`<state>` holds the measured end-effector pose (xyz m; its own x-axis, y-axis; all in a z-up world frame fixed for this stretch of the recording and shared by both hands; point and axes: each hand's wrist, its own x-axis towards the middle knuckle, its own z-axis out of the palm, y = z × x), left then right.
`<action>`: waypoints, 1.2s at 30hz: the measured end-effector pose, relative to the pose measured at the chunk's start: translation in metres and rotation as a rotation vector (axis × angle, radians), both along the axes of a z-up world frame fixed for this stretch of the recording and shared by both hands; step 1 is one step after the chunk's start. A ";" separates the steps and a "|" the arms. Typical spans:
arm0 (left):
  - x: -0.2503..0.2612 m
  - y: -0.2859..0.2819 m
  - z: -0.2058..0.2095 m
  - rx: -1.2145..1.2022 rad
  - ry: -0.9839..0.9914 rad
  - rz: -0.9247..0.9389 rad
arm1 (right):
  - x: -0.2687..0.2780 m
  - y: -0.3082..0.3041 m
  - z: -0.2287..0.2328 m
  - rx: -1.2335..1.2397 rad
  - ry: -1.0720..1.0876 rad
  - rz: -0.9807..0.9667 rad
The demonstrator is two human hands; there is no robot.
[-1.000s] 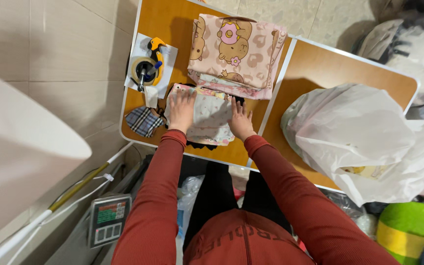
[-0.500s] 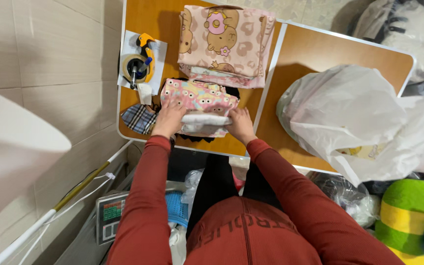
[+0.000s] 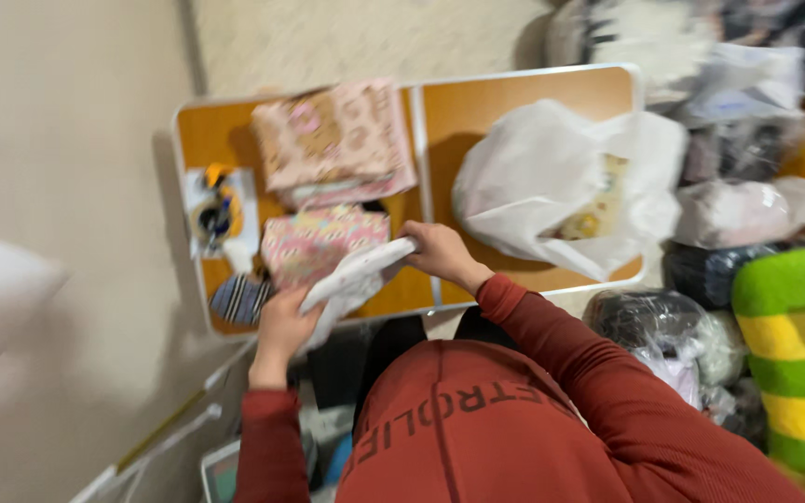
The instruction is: The person folds various patterned and solid-colored garments on a table and places them into a white plastic bag. The person handles each item one at a time, folding it neatly before adding it to the bag.
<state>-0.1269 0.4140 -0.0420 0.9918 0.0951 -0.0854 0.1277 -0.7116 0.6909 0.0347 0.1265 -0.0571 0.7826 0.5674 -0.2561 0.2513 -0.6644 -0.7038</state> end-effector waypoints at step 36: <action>0.164 -0.446 0.021 0.113 -0.026 -0.036 | 0.214 -0.386 -0.007 -0.272 -0.309 0.177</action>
